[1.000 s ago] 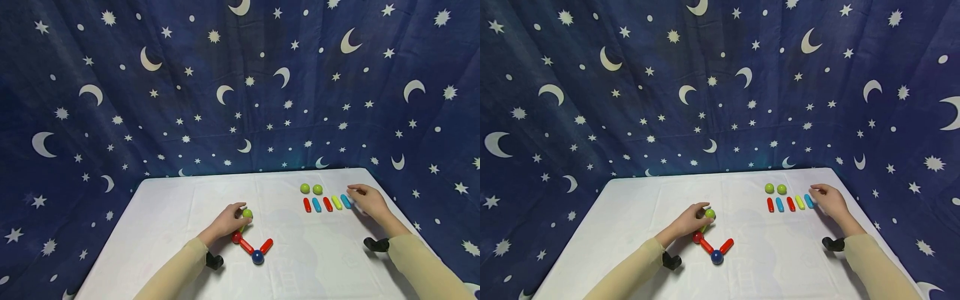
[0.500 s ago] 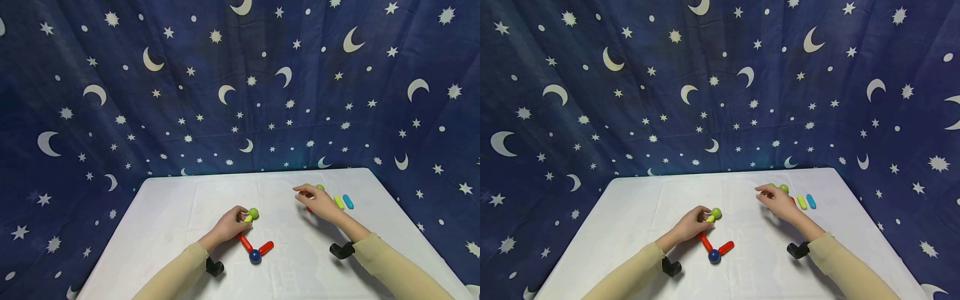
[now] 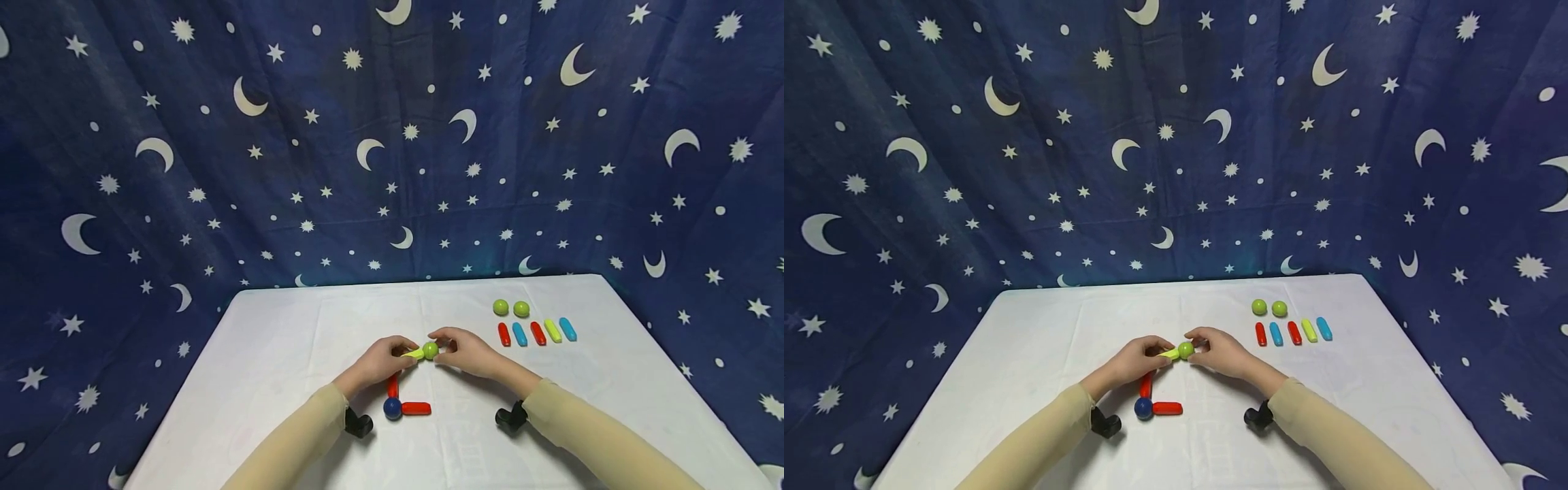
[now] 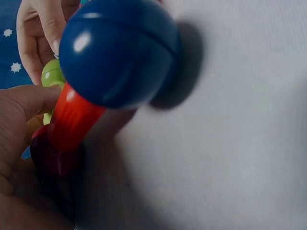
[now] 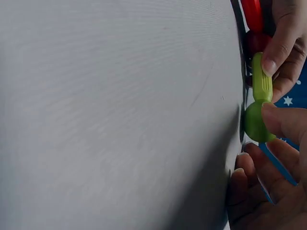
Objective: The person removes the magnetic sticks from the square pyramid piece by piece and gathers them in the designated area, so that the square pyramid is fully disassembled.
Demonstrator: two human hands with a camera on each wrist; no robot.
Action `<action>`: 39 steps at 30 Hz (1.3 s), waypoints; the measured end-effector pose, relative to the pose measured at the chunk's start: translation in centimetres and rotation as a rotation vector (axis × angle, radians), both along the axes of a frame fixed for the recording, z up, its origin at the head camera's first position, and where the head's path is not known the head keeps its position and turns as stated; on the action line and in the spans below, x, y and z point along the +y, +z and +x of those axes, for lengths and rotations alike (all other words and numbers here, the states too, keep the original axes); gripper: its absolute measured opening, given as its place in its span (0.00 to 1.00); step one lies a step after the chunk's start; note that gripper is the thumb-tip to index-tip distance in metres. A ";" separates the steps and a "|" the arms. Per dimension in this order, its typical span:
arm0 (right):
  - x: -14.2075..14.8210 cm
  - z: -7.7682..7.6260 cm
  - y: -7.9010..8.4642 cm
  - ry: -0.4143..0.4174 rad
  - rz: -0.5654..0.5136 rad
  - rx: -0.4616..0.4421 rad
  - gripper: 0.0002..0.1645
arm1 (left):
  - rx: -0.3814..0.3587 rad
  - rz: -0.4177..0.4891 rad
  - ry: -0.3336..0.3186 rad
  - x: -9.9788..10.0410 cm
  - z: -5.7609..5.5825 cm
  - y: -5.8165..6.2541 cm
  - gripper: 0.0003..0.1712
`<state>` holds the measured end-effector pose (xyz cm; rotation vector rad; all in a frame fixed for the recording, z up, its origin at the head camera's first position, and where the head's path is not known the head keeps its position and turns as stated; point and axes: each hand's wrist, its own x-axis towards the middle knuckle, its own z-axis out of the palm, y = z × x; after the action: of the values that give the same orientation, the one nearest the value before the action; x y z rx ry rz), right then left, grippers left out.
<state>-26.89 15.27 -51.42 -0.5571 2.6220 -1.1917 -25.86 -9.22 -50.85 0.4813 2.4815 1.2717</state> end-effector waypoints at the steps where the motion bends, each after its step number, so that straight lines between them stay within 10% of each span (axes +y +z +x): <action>1: -0.2 0.0 0.0 0.003 0.007 0.008 0.28 | -0.003 0.001 -0.002 -0.1 0.0 0.0 0.14; 39: 0.2 -0.3 -0.3 0.074 -0.086 -0.084 0.16 | -0.030 -0.010 -0.005 -0.1 -0.2 0.3 0.09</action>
<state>-27.14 15.44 -51.75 -0.6003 2.4688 -1.2808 -26.05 -9.31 -50.50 0.4622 2.4594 1.2555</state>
